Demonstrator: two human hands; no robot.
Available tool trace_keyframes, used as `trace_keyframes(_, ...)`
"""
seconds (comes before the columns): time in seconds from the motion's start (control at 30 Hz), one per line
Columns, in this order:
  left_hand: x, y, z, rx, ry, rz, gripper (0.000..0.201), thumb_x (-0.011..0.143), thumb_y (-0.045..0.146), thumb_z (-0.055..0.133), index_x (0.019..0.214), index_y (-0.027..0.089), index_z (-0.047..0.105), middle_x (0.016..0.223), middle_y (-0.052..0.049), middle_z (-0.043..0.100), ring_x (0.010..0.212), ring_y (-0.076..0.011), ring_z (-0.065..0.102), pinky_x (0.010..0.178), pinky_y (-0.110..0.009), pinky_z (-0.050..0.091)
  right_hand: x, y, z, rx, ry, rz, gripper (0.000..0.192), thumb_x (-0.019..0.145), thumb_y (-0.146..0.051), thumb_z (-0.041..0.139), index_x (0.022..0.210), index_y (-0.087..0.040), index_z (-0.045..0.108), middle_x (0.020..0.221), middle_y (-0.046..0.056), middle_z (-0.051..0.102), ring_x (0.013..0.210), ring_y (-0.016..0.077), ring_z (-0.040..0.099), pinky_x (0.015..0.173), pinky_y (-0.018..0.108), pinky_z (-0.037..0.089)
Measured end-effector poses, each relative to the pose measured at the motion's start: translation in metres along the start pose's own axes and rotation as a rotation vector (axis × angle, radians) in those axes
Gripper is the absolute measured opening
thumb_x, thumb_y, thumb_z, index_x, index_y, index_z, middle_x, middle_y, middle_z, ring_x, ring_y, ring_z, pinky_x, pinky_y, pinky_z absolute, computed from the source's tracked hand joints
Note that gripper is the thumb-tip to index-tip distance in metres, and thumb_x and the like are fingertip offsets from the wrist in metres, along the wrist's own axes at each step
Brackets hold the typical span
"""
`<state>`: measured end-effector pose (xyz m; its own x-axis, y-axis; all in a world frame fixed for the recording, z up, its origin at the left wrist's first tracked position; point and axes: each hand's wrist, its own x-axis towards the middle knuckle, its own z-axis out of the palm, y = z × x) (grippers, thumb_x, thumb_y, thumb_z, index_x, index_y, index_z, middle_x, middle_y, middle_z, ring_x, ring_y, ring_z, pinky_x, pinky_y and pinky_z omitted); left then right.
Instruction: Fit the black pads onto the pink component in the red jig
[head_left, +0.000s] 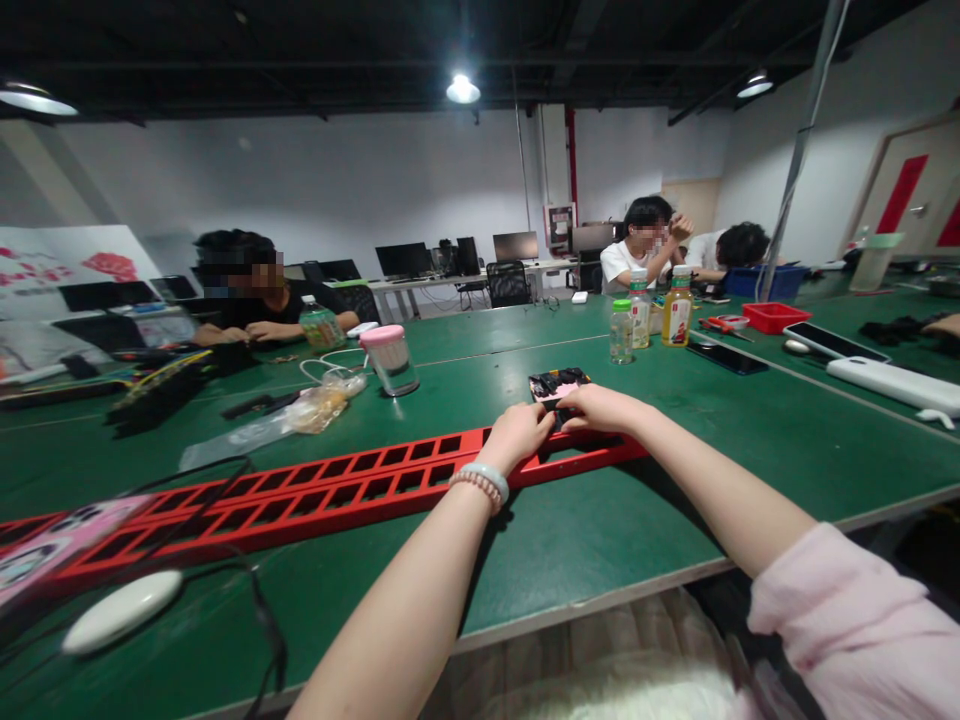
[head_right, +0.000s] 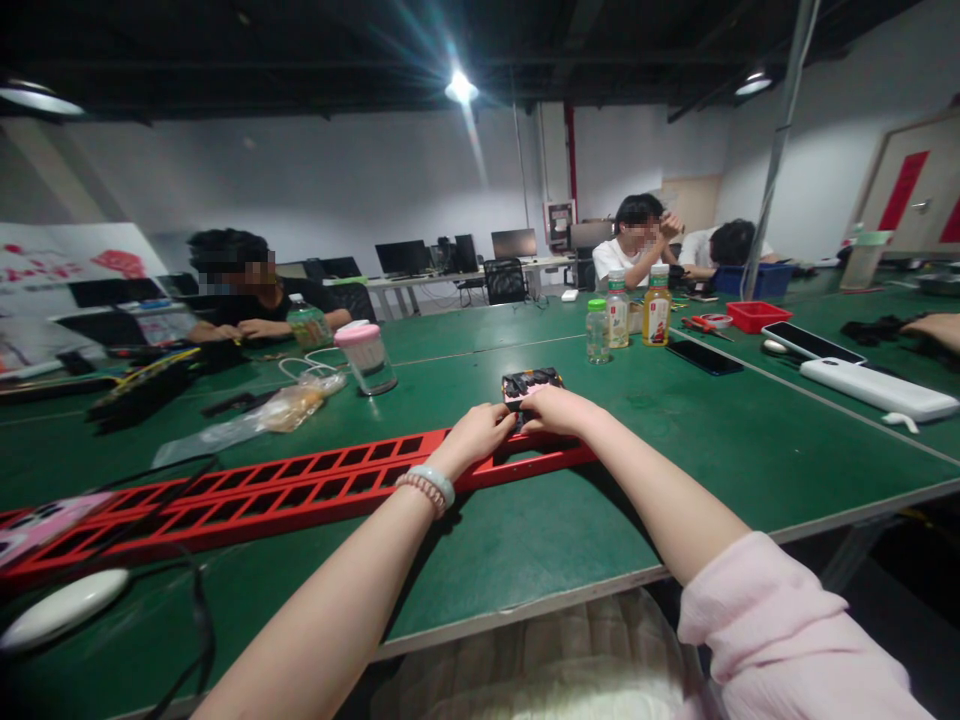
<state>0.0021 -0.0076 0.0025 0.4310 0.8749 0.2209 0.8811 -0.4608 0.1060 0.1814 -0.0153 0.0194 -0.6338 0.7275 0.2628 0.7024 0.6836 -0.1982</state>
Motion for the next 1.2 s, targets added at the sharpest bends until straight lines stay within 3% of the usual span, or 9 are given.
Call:
trace_keyframes(0.67, 0.0023, -0.0038, 0.0037, 0.033, 0.030, 0.027, 0.043, 0.092, 0.032, 0.024, 0.089, 0.015, 0.063, 0.089, -0.011, 0.065, 0.080, -0.0195, 0.060, 0.074, -0.027, 0.042, -0.0005, 0.0005, -0.0001, -0.009, -0.007, -0.018, 0.031, 0.077, -0.029, 0.060, 0.105, -0.014, 0.063, 0.104, 0.012, 0.065, 0.093, 0.0215, 0.059, 0.079, 0.029, 0.043)
trace_keyframes(1.2, 0.0009, -0.0043, 0.0045, 0.007, 0.029, 0.038, 0.043, 0.090, 0.044, 0.030, 0.092, 0.019, 0.064, 0.087, -0.008, 0.066, 0.077, -0.0194, 0.061, 0.069, -0.026, 0.043, 0.0006, 0.0044, 0.0011, 0.083, -0.033, 0.007, 0.030, 0.079, -0.032, 0.058, 0.104, -0.016, 0.066, 0.091, 0.008, 0.068, 0.077, 0.0177, 0.059, 0.068, 0.025, 0.040)
